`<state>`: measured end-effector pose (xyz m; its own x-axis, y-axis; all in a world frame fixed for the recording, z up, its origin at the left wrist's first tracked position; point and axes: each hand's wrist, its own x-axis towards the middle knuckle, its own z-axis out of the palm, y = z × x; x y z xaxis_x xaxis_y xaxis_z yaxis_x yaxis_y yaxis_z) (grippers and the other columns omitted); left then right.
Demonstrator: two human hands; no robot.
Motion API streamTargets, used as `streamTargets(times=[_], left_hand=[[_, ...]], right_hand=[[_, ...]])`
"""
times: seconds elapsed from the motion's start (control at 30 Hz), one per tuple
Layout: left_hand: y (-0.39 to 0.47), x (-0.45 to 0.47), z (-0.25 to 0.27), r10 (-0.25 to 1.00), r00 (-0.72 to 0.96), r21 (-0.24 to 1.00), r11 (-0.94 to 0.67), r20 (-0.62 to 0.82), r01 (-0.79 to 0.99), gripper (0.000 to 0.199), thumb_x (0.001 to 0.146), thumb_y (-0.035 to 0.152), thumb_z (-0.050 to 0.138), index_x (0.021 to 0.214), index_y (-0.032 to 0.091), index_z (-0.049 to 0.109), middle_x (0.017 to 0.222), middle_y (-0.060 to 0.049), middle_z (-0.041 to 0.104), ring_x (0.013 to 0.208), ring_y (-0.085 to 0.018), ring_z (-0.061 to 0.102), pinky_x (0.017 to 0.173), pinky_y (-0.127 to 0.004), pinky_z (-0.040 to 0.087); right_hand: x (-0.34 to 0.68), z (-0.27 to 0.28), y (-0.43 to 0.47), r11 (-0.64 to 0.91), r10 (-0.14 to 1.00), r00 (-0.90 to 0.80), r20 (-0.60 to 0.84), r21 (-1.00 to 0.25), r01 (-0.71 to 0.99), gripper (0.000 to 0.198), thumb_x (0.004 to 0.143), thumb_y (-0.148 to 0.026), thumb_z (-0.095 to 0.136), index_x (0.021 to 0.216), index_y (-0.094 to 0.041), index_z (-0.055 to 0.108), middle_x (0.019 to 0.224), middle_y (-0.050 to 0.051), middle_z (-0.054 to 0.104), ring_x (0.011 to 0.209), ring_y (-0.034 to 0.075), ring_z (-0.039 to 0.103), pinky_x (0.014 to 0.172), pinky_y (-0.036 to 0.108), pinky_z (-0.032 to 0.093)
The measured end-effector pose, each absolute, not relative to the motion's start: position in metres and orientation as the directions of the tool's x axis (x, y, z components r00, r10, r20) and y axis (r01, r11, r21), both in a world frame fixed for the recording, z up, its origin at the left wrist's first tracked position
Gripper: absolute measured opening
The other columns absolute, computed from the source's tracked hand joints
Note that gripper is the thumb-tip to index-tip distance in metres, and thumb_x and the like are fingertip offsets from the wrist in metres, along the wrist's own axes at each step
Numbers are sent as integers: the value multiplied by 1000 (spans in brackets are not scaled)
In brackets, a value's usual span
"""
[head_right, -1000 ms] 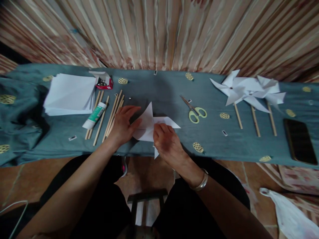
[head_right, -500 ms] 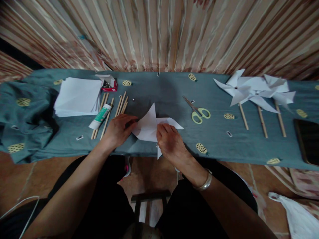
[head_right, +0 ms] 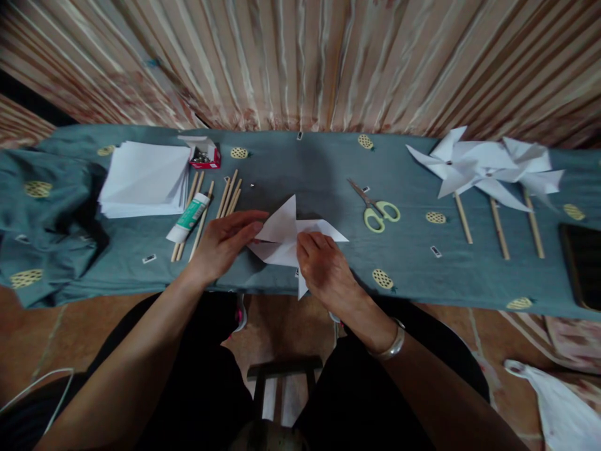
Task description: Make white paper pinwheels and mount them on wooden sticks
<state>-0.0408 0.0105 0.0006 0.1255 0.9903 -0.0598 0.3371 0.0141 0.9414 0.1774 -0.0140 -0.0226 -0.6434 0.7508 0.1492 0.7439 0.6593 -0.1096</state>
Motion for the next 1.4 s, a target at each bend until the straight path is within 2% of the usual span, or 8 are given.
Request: streamTargets(times=[0.13,0.27,0.4,0.53,0.63,0.83,1.07,1.4], left_hand=[[12,-37,1,974,197,969,63,-112,239,36,92,38,51,101,13,76,80,-6,71,70,-15,65,66,-28,52],[15,-34,-3,969,247,921,-81,-17,381,26,87,24,55,99,16,76,90,-6,73,80,-16,67,76,-29,53],[16,-30,-6,947,314,816,-234,69,528,21,90,23,57,96,19,77,94,-5,71,86,-17,67,82,-30,53],[18,-25,-11,920,355,720,-360,168,593,19,91,20,59,90,19,77,98,-6,68,95,-18,65,88,-34,53],[20,-21,-16,903,371,711,-407,217,573,18,90,15,59,87,17,76,103,-7,67,93,-17,65,86,-31,53],[20,-14,-25,892,382,731,-426,240,534,19,91,13,57,84,16,75,89,-4,70,82,-14,66,77,-26,51],[22,-5,-30,899,395,647,-416,189,638,18,90,13,59,86,15,76,91,-6,70,82,-16,67,74,-27,51],[21,-1,-27,904,396,613,-408,164,677,14,90,13,62,89,15,76,92,-7,70,82,-16,67,75,-28,52]], right_hand=[[178,-24,-14,662,747,-644,166,-91,744,34,89,-3,46,116,-6,68,119,18,68,107,30,56,88,43,50],[180,-23,-14,678,729,-662,173,-55,733,34,90,-4,45,115,-6,68,120,17,69,105,29,57,89,40,49],[180,-22,-14,674,736,-657,165,-83,734,34,90,-3,44,115,-8,68,118,17,69,106,29,57,89,41,49],[180,-20,-14,671,740,-655,151,-98,735,32,91,-5,46,114,-5,68,117,19,68,105,30,57,90,43,51],[181,-20,-14,672,739,-660,138,-82,736,33,91,-4,46,116,-4,67,119,18,68,106,30,57,90,43,51],[184,-24,-14,690,721,-673,167,-71,721,35,92,-6,47,121,-4,66,124,19,67,111,29,56,93,42,50],[184,-22,-14,693,717,-676,173,-70,717,36,92,-6,46,122,-1,65,123,20,68,110,30,57,92,43,52],[183,-18,-14,687,721,-666,190,-76,722,34,91,-4,46,118,-1,67,120,17,70,105,29,59,89,40,55]])
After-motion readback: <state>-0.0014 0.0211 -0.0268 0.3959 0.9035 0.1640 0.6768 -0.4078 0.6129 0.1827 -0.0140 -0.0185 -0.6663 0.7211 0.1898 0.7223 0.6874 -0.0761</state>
